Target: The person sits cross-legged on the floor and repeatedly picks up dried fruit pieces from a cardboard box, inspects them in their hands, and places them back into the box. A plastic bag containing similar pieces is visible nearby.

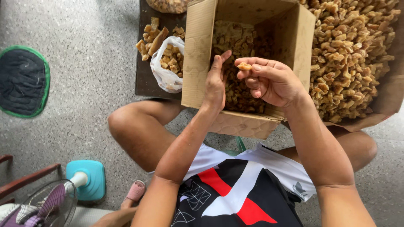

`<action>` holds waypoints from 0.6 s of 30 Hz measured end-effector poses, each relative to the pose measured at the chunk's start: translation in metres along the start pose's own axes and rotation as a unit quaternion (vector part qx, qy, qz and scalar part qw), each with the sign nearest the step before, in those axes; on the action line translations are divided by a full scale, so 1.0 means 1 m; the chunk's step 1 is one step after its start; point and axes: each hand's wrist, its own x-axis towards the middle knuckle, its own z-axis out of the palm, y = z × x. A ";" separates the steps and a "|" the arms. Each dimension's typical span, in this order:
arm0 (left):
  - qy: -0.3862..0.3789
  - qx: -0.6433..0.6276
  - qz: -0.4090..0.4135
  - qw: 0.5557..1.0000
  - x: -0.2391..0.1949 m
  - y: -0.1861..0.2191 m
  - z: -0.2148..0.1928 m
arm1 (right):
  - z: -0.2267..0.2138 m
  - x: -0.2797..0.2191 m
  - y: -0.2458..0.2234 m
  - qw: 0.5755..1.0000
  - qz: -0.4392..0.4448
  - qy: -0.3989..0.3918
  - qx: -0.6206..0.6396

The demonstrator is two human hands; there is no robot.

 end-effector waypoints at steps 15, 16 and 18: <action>0.079 0.035 -0.022 0.996 0.015 -0.073 -0.034 | 0.095 0.132 0.017 0.583 -0.213 0.047 -0.782; 0.064 0.044 -0.025 0.997 0.015 -0.067 -0.032 | 0.086 0.128 0.007 0.581 -0.236 0.065 -0.776; 0.044 0.056 -0.025 0.997 0.014 -0.053 -0.026 | 0.061 0.114 -0.016 0.615 -0.216 0.131 -0.747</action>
